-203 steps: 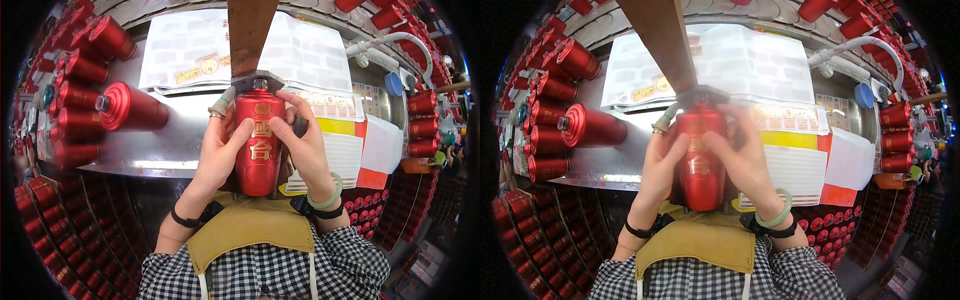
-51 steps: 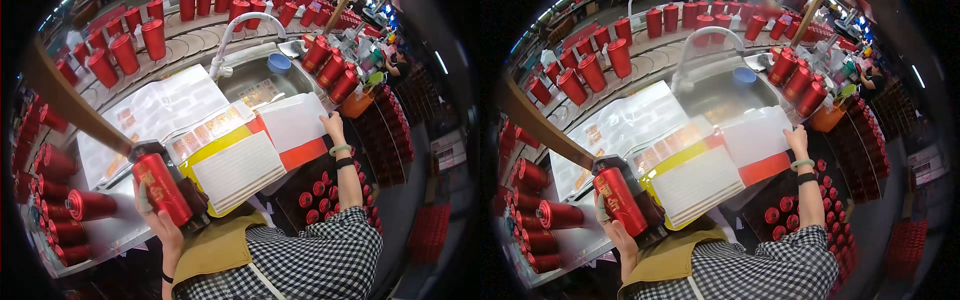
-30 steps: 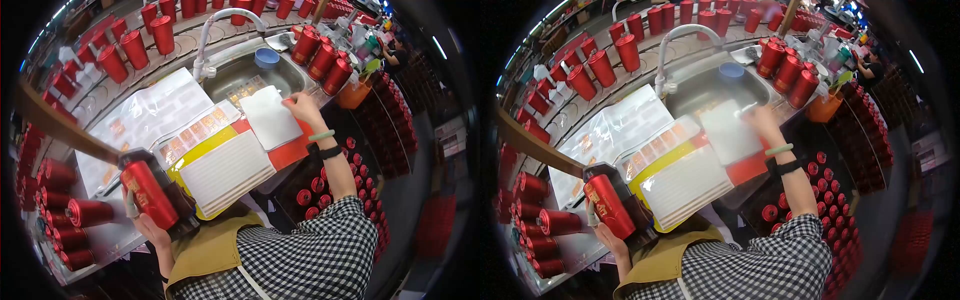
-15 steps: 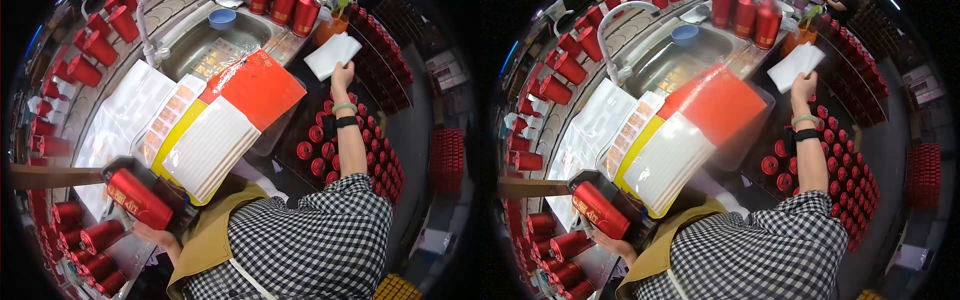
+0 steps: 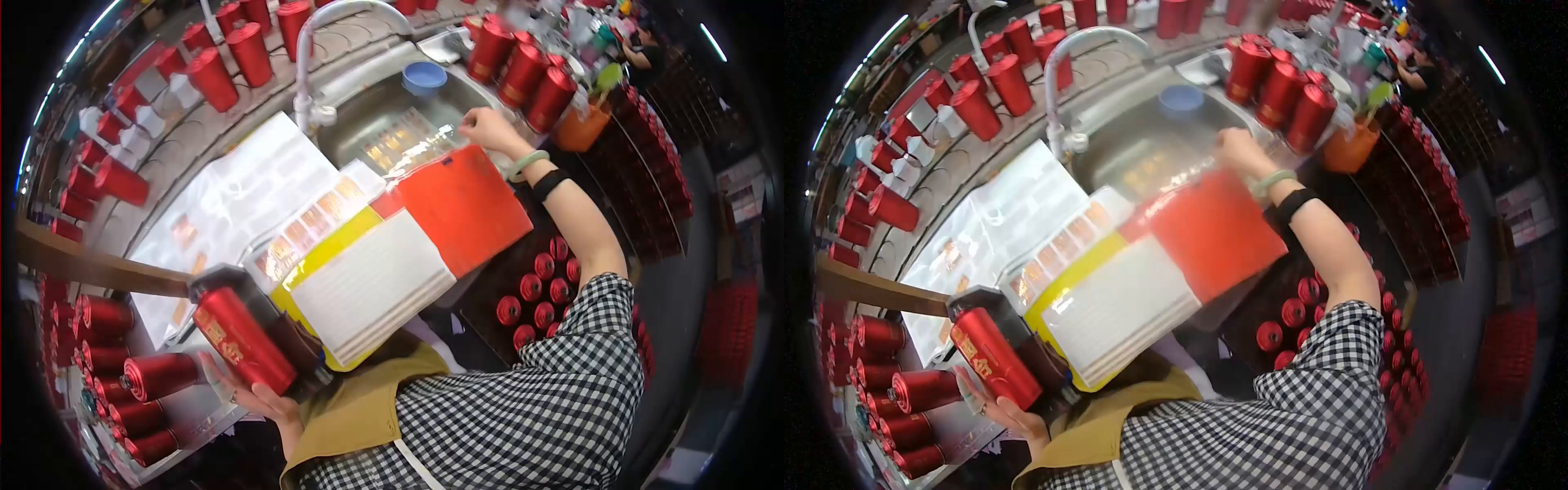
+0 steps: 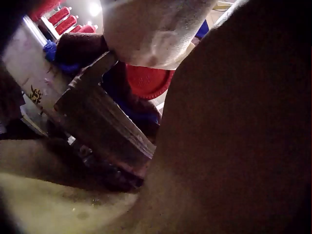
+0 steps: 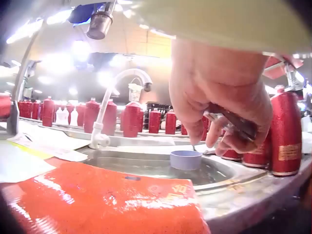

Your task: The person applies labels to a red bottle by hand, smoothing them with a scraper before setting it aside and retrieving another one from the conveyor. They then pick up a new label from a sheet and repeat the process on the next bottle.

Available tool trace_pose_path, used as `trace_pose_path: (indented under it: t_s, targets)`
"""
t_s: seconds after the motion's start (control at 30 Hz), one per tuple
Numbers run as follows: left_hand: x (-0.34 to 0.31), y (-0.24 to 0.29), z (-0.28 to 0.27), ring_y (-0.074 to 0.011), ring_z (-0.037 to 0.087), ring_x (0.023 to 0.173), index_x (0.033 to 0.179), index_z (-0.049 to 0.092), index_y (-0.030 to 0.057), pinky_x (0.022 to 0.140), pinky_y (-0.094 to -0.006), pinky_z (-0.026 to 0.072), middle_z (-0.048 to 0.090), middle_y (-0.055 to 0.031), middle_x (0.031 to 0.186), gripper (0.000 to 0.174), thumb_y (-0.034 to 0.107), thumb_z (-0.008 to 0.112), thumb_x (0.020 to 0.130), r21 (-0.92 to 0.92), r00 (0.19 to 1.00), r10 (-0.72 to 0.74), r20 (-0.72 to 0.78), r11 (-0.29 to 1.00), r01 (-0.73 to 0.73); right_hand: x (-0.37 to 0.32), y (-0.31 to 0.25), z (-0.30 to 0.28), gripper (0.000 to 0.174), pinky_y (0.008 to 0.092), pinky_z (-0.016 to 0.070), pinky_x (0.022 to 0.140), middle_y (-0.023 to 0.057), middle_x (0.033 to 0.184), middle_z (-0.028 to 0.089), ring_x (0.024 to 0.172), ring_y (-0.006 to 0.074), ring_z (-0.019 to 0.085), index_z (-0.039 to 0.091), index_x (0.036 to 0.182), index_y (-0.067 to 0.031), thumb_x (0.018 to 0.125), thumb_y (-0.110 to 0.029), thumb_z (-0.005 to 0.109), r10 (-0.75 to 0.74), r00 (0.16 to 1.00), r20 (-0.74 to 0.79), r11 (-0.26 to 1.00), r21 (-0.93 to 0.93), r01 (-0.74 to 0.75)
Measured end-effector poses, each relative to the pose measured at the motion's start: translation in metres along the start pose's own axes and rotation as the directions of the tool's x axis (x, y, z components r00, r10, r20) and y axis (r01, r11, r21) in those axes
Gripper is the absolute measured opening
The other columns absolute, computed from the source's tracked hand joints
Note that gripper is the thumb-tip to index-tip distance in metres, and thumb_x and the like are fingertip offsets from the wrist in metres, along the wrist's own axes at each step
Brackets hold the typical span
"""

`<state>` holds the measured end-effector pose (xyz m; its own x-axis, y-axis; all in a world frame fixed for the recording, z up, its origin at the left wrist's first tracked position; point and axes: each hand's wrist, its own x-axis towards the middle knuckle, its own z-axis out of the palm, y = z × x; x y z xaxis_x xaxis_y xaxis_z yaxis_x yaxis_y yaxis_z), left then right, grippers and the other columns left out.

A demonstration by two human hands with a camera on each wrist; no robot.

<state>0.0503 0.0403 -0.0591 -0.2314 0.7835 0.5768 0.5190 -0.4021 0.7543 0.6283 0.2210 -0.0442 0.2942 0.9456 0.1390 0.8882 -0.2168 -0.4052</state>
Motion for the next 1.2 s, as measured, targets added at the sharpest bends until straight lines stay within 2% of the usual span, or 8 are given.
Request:
trace_pose_path:
  t_s: [0.23, 0.47, 0.7, 0.73, 0.77, 0.9, 1.0, 1.2]
  targets:
    - [-0.001, 0.001, 0.003, -0.0411, 0.041, 0.146, 0.16, 0.02, -0.01, 0.121, -0.0524, 0.036, 0.029, -0.0265, 0.164, 0.102, 0.064, 0.05, 0.097, -0.097, 0.988, -0.148, -0.038, 0.985, 0.143, 0.11, -0.008, 0.093, 0.032, 0.0455, 0.0571, 0.084, 0.0218, 0.1, 0.076, 0.094, 0.039, 0.073, 0.077, 0.104, -0.0027, 0.084, -0.027, 0.073, -0.299, 0.873, 0.386, 0.913, -0.15, 0.379]
    - [-0.007, -0.015, 0.006, -0.041, 0.05, 0.136, 0.152, 0.027, -0.0121, 0.115, -0.0528, 0.0433, 0.039, -0.032, 0.152, 0.097, 0.057, 0.056, 0.091, -0.133, 0.994, -0.007, -0.106, 0.991, -0.007, 0.141, -0.042, 0.118, 0.044, 0.0498, 0.0572, 0.091, 0.0271, 0.107, 0.074, 0.104, 0.0428, 0.072, 0.076, 0.102, 0.0003, 0.074, -0.033, 0.084, -0.157, 0.767, 0.622, 0.85, -0.31, 0.426]
    - [0.005, 0.007, -0.001, -0.0406, 0.053, 0.135, 0.157, 0.027, -0.0017, 0.113, -0.0572, 0.0456, 0.04, -0.0232, 0.157, 0.096, 0.061, 0.06, 0.092, -0.277, 0.983, -0.181, 0.038, 0.943, 0.185, 0.173, -0.002, 0.162, 0.063, 0.0463, 0.056, 0.096, 0.0247, 0.109, 0.075, 0.105, 0.0392, 0.072, 0.077, 0.11, 0.001, 0.067, -0.042, 0.093, 0.014, 0.622, 0.783, 0.845, -0.342, 0.412]
    - [0.006, 0.011, -0.002, -0.0406, 0.054, 0.135, 0.158, 0.027, 0.0, 0.112, -0.0579, 0.046, 0.041, -0.0217, 0.158, 0.096, 0.062, 0.061, 0.093, -0.298, 0.978, -0.203, 0.057, 0.931, 0.21, 0.186, 0.015, 0.182, 0.08, 0.0454, 0.0548, 0.1, 0.0242, 0.123, 0.072, 0.114, 0.0369, 0.069, 0.069, 0.131, -0.0032, 0.069, -0.047, 0.091, 0.112, 0.53, 0.841, 0.84, -0.365, 0.401]
    - [0.008, 0.014, -0.002, -0.0405, 0.054, 0.135, 0.159, 0.027, 0.0018, 0.112, -0.0586, 0.0464, 0.041, -0.0202, 0.159, 0.096, 0.063, 0.061, 0.093, -0.321, 0.973, -0.22, 0.07, 0.919, 0.231, 0.191, 0.055, 0.207, 0.104, 0.0449, 0.0537, 0.104, 0.0228, 0.145, 0.06, 0.125, 0.0375, 0.064, 0.048, 0.154, -0.0094, 0.07, -0.055, 0.087, 0.037, 0.658, 0.752, 0.812, -0.406, 0.419]
    - [0.012, 0.026, 0.005, -0.0402, 0.056, 0.134, 0.162, 0.027, 0.0087, 0.11, -0.0615, 0.0479, 0.042, -0.0143, 0.162, 0.096, 0.066, 0.064, 0.094, -0.401, 0.956, -0.281, 0.088, 0.868, 0.292, 0.194, 0.064, 0.201, 0.124, 0.0455, 0.0324, 0.124, 0.0181, 0.162, 0.046, 0.146, 0.033, 0.048, 0.021, 0.168, -0.0121, 0.071, -0.06, 0.083, 0.155, 0.556, 0.816, 0.673, -0.5, 0.546]
    - [-0.002, -0.007, 0.013, -0.0403, 0.055, 0.13, 0.151, 0.028, -0.0118, 0.109, -0.0519, 0.0499, 0.044, -0.0301, 0.142, 0.095, 0.053, 0.059, 0.089, -0.283, 0.985, -0.083, -0.154, 0.958, 0.037, 0.182, 0.024, 0.18, 0.093, 0.0472, 0.0448, 0.115, 0.0204, 0.155, 0.053, 0.143, 0.0362, 0.052, 0.048, 0.157, -0.0153, 0.077, -0.049, 0.081, 0.091, 0.571, 0.816, 0.685, -0.467, 0.559]
    - [-0.004, -0.008, 0.002, -0.039, 0.055, 0.13, 0.151, 0.029, -0.0095, 0.107, -0.0511, 0.0521, 0.044, -0.0283, 0.142, 0.093, 0.054, 0.059, 0.091, -0.234, 0.992, -0.083, -0.093, 0.97, 0.059, 0.159, 0.0, 0.155, 0.084, 0.047, 0.0437, 0.116, 0.018, 0.157, 0.052, 0.146, 0.035, 0.049, 0.053, 0.153, -0.0148, 0.082, -0.053, 0.075, 0.17, 0.526, 0.833, 0.66, -0.493, 0.567]
